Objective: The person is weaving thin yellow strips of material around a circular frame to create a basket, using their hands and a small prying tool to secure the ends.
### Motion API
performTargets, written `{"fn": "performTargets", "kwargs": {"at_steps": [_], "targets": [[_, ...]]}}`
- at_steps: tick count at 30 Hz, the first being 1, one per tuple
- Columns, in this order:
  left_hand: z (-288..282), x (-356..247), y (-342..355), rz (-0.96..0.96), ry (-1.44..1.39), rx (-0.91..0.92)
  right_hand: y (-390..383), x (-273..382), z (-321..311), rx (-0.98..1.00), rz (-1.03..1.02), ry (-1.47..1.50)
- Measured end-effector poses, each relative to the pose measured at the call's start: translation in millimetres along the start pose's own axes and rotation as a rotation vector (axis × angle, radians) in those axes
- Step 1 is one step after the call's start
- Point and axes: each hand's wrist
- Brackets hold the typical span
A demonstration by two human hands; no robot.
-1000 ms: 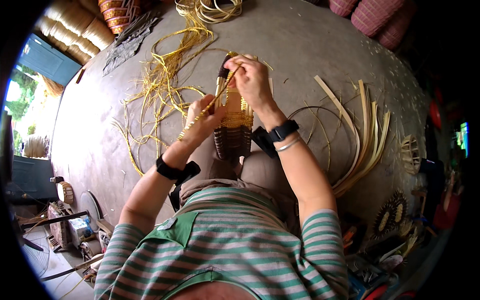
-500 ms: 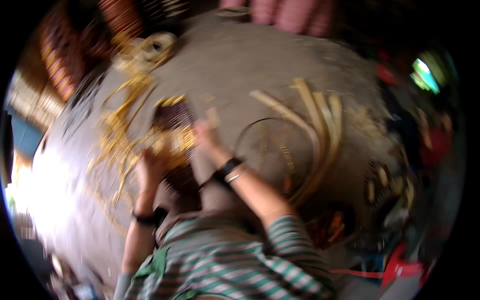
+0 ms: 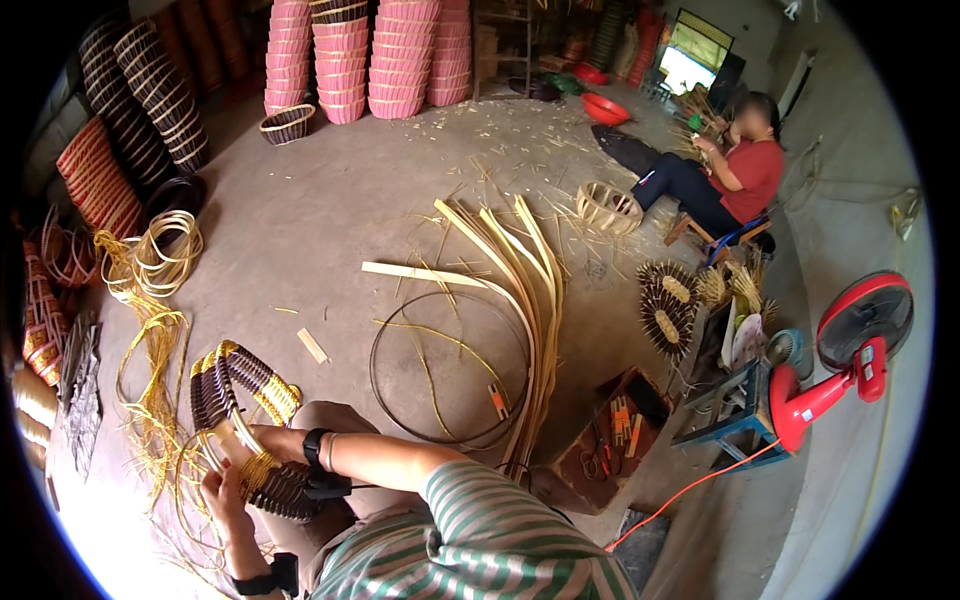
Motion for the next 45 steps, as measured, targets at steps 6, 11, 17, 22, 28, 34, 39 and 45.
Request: {"fn": "performTargets", "kwargs": {"at_steps": [6,11,17,22,28,34,39,45], "targets": [[-21,-13,7,-0.454,-0.519,0.305,-43,25,38,-0.07,-0.075,-0.172],[-16,-22,-8,-0.442,-0.592,0.346,-37,33,-9,-0.422,-0.119,-0.319],[-9,-8,-10,-0.247,-0.568,0.258,-42,71,-4,-0.532,-0.439,0.084],[-5,-60,1,-0.141,-0.579,0.25,-49,85,0,-0.594,-0.567,-0.069],[-49,-66,18,-0.23,-0.674,0.24,-100,122,-76,-0.625,-0.784,0.044],[-74,-49,21,-0.368,-0.706,0.226,-193,183,-175,-1.058,-0.987,0.043],[-58,-35,9,-0.422,-0.682,0.237,-238,208,-176,-1.421,-0.777,0.012],[-92,-42,25,-0.417,-0.691,0.143,-283,198,-243,-1.522,-0.669,-0.341]]}}
Point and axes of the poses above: each hand's wrist, its own y-axis towards the middle knuckle, its own z-axis out of the palm, x = y × z, and after that the axes turned 5 degrees about -x, right-handed
